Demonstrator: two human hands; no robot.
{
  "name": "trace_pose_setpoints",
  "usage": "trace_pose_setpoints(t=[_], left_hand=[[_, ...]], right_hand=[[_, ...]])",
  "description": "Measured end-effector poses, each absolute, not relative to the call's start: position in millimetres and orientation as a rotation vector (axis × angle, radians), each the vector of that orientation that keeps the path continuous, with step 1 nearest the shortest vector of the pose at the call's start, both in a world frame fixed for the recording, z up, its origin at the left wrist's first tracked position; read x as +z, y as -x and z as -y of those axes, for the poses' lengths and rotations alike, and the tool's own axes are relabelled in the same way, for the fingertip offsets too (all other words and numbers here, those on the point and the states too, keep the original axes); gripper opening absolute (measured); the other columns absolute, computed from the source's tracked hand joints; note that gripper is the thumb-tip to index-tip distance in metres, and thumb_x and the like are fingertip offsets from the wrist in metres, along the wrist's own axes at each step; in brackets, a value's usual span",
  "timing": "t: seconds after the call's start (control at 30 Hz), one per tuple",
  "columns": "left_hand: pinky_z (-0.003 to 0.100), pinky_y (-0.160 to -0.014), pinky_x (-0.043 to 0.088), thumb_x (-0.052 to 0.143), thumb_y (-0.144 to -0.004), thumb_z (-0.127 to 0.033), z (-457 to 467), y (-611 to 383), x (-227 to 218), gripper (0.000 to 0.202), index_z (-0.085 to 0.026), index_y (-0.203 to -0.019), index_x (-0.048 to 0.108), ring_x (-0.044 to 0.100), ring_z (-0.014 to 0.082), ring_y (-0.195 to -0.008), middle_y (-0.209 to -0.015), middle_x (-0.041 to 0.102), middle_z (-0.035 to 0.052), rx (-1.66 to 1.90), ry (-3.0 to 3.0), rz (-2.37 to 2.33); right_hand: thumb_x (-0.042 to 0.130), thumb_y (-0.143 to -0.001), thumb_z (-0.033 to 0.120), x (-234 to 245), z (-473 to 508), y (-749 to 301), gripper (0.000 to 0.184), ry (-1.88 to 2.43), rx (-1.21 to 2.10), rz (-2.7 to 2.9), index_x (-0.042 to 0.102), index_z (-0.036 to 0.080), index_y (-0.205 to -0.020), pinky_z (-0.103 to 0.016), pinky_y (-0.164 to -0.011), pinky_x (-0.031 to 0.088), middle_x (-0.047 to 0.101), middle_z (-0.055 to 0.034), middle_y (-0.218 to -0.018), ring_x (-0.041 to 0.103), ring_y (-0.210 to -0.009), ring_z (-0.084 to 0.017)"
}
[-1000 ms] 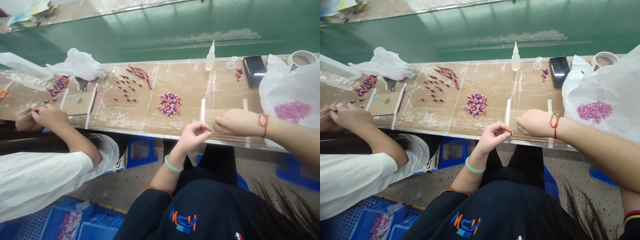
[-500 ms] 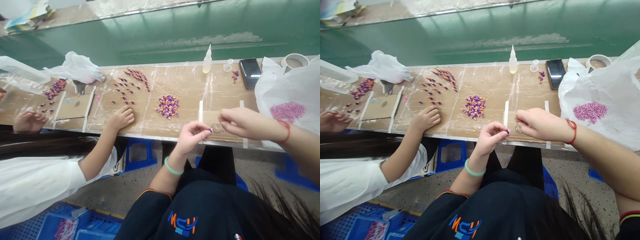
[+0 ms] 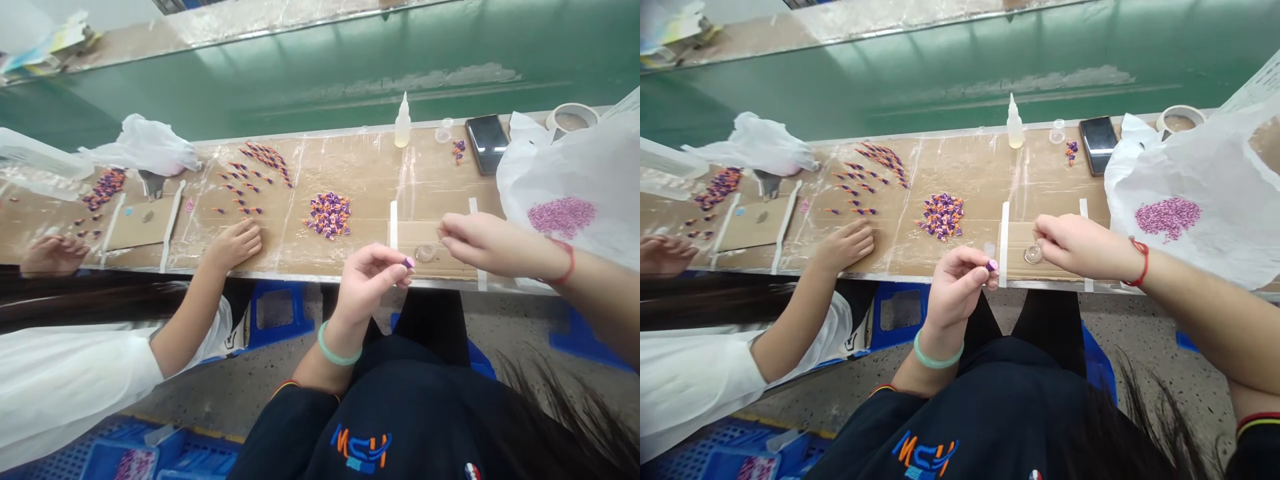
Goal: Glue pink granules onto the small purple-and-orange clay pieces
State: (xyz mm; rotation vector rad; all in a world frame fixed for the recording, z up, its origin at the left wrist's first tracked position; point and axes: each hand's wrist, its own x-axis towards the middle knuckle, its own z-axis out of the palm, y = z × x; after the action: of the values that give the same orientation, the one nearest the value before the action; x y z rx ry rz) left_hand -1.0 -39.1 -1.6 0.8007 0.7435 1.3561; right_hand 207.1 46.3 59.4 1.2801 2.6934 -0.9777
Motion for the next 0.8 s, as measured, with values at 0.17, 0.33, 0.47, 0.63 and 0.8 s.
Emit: trace_pose_setpoints(t=[0.17, 0.33, 0.47, 0.63, 0.8], left_hand=[[0.018, -0.053, 0.058, 0.09, -0.071, -0.033, 40, 2, -9, 0.025, -0.017, -0.082, 0.074, 0.069, 0.0103, -0.058, -0.077, 0.077, 0.0024, 1.345, -0.745, -0.791], [0.016, -0.055, 0.058, 0.09, -0.073, -0.03, 37, 3, -10, 0.022, -0.017, -0.082, 0.075, 0.07, 0.0089, -0.059, -0.076, 0.077, 0.0014, 1.362, -0.735, -0.759], [0.016, -0.055, 0.058, 0.089, -0.073, -0.03, 35, 3, -12, 0.021, -0.017, -0.082, 0.075, 0.069, 0.0085, -0.059, -0.076, 0.077, 0.0011, 1.352, -0.727, -0.766], [0.019, -0.056, 0.059, 0.09, -0.072, -0.033, 36, 2, -14, 0.025, -0.017, -0.082, 0.074, 0.068, 0.0096, -0.059, -0.076, 0.077, 0.0022, 1.325, -0.727, -0.789], [0.019, -0.056, 0.058, 0.09, -0.072, -0.033, 36, -1, -13, 0.025, -0.017, -0.082, 0.073, 0.068, 0.0097, -0.06, -0.075, 0.075, 0.0018, 1.294, -0.723, -0.788]], right_hand=[[0.042, -0.088, 0.025, 37, -58, -201, 0.014, -1.223, -0.705, -2.563, 0.037, 0.021, -0.075, -0.027, -0.056, 0.027, 0.053, -0.0008, -0.063, 0.044, -0.055, -0.014], [0.04, -0.091, 0.027, 26, -62, -201, 0.017, -1.18, -0.678, -2.527, 0.038, 0.021, -0.075, -0.026, -0.057, 0.028, 0.057, -0.003, -0.067, 0.047, -0.056, -0.014], [0.04, -0.092, 0.027, 25, -63, -202, 0.016, -1.176, -0.634, -2.491, 0.039, 0.021, -0.077, -0.026, -0.057, 0.028, 0.057, -0.0029, -0.068, 0.048, -0.056, -0.014], [0.042, -0.089, 0.023, 28, -63, -205, 0.014, -1.205, -0.573, -2.498, 0.037, 0.022, -0.076, -0.027, -0.056, 0.026, 0.052, -0.0007, -0.062, 0.043, -0.052, -0.014], [0.039, -0.088, 0.024, 41, -62, -220, 0.013, -1.383, -0.464, -2.618, 0.035, 0.022, -0.076, -0.029, -0.055, 0.025, 0.047, 0.0008, -0.058, 0.038, -0.049, -0.014]])
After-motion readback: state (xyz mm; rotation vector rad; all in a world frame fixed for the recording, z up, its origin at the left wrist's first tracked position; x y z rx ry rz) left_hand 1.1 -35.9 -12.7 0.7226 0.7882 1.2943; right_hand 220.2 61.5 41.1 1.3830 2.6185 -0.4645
